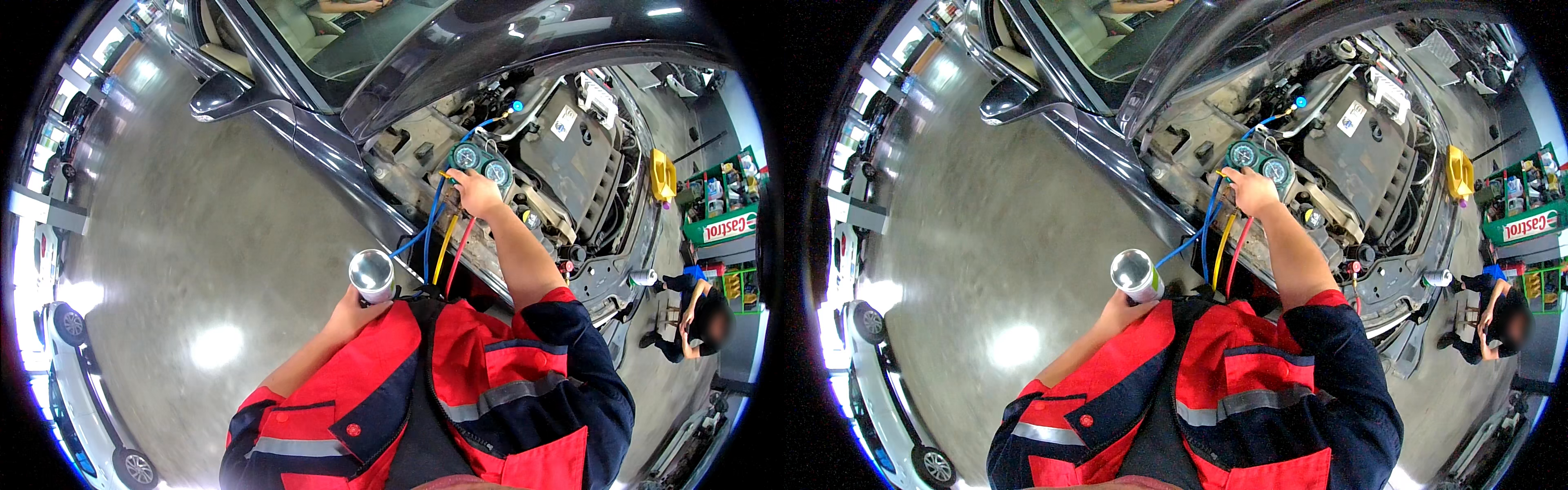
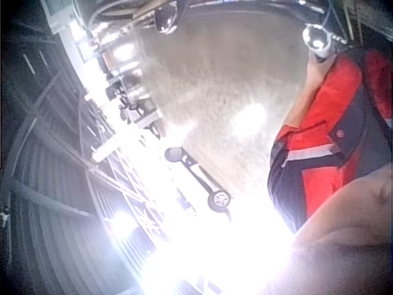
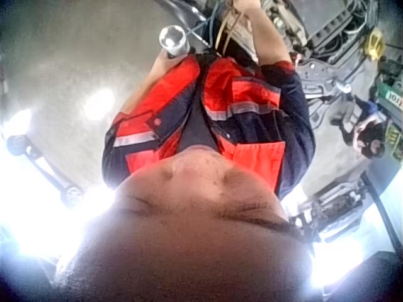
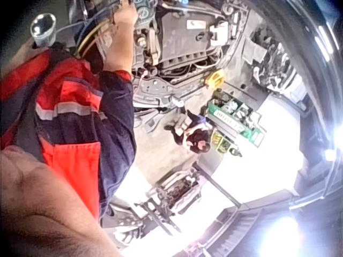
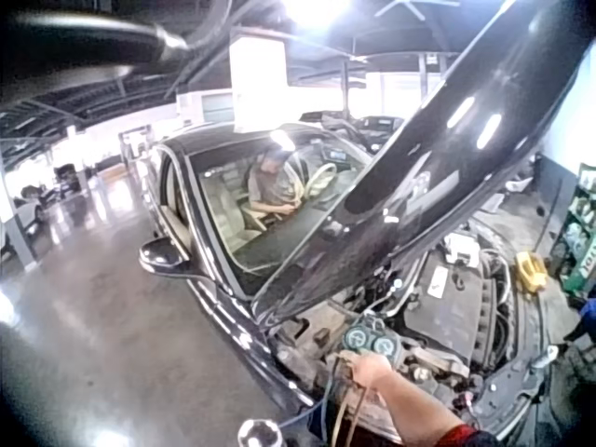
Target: The person prepares a canister of refrigerant, attaches it to the manifold gauge set using the red hose, and then monitors the pressure gauges while the canister is connected to the car's engine bay.
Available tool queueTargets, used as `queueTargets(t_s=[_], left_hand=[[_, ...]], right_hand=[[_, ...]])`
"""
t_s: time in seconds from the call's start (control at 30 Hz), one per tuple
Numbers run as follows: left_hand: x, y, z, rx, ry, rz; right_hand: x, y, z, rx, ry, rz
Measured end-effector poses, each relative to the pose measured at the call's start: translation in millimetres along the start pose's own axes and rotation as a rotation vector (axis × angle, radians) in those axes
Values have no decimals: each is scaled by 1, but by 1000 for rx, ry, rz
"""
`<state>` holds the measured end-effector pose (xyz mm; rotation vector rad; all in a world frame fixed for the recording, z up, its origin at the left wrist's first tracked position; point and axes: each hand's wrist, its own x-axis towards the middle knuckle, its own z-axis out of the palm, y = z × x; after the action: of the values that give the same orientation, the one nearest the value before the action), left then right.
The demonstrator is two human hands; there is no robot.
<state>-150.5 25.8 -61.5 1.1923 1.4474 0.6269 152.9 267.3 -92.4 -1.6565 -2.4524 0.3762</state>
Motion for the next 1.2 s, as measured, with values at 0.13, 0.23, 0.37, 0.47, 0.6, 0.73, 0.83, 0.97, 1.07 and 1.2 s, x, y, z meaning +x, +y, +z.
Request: queueTargets(t_s=[0.13, 0.23, 0.37, 0.47, 0.6, 0.73, 0.83, 0.97, 1.07, 1.2], left_hand=[[1, 3, 0, -5, -12, 32], [0, 10, 0, 12, -18, 47], [0, 8, -1, 1, -28, 74], [2, 26, -3, 87, -73, 33], [6, 21, -2, 75, -88, 82], [10, 12, 0, 41, -99, 64], [15, 13, 0, 73, -108, 50], [20, 23, 5, 127, -119, 36], [32, 12, 8, 163, -188, 38], [37, 37, 14, 219, -263, 31]], right_hand=[[2, 3, 1, 21, -43, 23], [5, 2, 0, 38, -92, 51], [6, -12, -7, 23, -146, 95], [7, -15, 0, 49, -132, 175], [-10, -23, 15, -8, 153, 89], [-50, -27, 34, 77, 351, 6], [-99, -18, 45, 86, 139, 27], [-165, 1, 65, 112, -294, 85], [-191, 1, 71, 117, -541, 288], [-210, -9, 76, 87, -582, 230]])
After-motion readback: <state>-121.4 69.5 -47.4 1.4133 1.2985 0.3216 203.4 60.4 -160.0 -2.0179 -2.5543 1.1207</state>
